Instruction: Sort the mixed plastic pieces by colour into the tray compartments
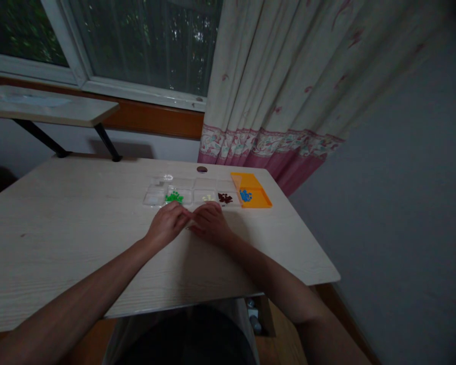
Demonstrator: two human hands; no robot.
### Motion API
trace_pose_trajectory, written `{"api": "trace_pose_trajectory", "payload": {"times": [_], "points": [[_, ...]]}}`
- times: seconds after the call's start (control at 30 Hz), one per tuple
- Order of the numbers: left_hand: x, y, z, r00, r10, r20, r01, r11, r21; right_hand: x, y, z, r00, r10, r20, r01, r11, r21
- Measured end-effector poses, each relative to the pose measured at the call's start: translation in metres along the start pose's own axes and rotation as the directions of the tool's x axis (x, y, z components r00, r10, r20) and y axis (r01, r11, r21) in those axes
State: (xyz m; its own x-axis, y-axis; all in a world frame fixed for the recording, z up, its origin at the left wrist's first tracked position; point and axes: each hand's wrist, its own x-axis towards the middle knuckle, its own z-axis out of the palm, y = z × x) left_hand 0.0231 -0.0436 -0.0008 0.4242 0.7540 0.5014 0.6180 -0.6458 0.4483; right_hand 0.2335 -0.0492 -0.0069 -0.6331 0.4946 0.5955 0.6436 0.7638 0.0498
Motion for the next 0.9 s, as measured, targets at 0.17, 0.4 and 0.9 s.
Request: {"api": "trace_pose_trajectory", "payload": {"times": [0.17,0.4,0.9], "points": [[0.002,0.004,0.000,0.999,0.045,-0.011,-0.046,0.989,-0.143,-0.001,0.000,0.004,0.998,0.037,-0.042,-0.036,0.999,0.024],[0.003,-0.003,0.004,0.997,0.018,0.075,0.000,0.970,-0.243,0.002,0.000,0.005,0.991,0.135,-0.016,-0.132,0.983,0.129],[0.007,-0.008,0.008,0.987,-0.002,0.160,0.067,0.913,-0.402,0.003,0.005,0.010,0.987,0.151,-0.062,-0.137,0.971,0.198]]}}
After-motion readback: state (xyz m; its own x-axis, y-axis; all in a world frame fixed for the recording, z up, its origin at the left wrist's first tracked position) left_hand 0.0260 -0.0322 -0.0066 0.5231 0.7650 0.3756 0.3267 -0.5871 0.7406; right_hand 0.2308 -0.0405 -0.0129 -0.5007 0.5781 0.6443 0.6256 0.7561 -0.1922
